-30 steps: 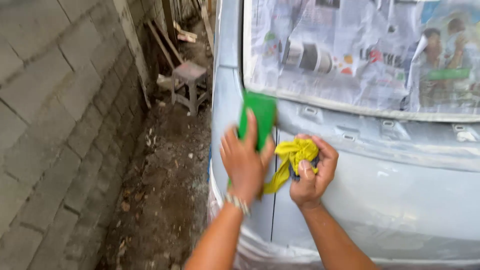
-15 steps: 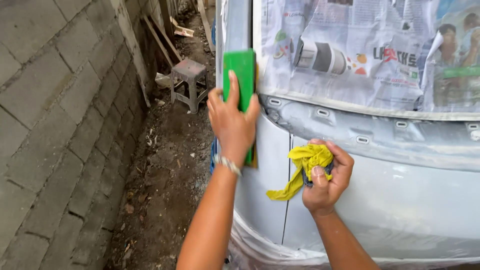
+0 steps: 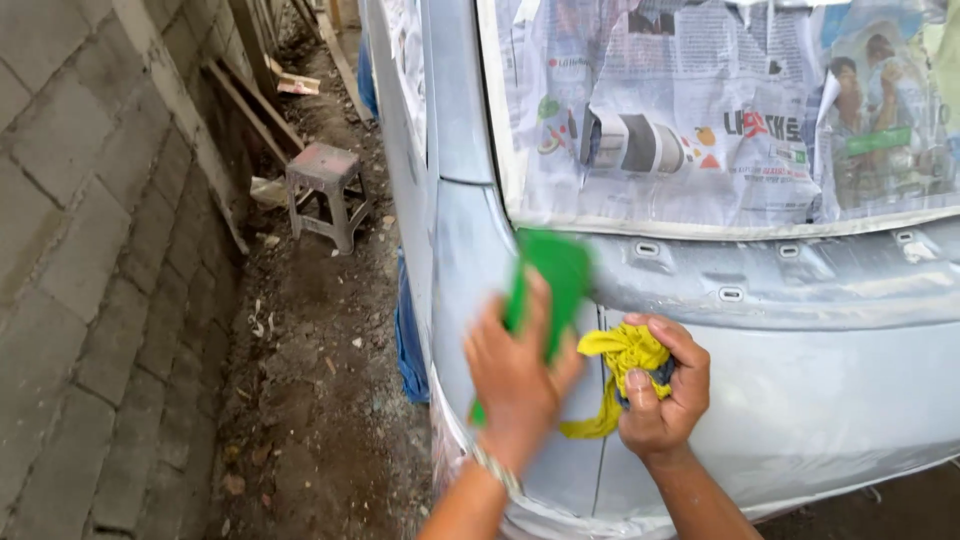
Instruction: The person sands the front fender and door frame of a silver car using a green sanding block and a yellow cloth. They repeatedly wipe the sanded areas with the cloth to remove dust. The car's windows and other parts are covered with newspaper.
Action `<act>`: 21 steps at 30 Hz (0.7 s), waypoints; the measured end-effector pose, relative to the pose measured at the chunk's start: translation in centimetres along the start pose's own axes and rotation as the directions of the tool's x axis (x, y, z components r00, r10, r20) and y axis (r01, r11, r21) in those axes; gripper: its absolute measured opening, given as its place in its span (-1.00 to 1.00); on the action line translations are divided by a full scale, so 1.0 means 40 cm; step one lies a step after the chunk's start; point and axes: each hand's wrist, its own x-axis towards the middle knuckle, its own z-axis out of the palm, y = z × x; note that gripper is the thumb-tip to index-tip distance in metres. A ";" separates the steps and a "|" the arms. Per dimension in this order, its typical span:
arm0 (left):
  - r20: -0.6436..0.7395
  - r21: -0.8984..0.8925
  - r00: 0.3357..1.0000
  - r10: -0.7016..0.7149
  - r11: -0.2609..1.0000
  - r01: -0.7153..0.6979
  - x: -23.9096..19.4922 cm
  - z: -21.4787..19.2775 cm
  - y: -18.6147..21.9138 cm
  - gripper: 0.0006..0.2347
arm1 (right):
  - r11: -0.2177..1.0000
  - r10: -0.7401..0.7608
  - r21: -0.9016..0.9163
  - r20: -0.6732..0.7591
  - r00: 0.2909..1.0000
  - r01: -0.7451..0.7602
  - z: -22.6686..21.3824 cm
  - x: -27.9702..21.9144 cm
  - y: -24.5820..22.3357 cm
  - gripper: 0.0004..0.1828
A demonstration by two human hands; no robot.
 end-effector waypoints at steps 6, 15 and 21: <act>-0.007 -0.041 0.999 -0.038 0.998 0.037 0.203 -0.007 -0.103 -0.33 | 0.996 -0.027 -0.082 0.001 1.000 0.027 0.009 0.008 -0.004 -0.54; 0.008 -0.148 1.000 -0.025 0.989 0.026 0.094 -0.012 -0.085 -0.32 | 0.996 -0.001 -0.084 -0.033 0.999 -0.002 0.011 -0.007 -0.003 -0.54; 0.001 -0.202 0.995 -0.099 0.975 0.097 0.083 -0.006 -0.131 -0.30 | 0.997 0.016 -0.069 -0.087 0.996 -0.023 0.022 -0.013 -0.004 -0.52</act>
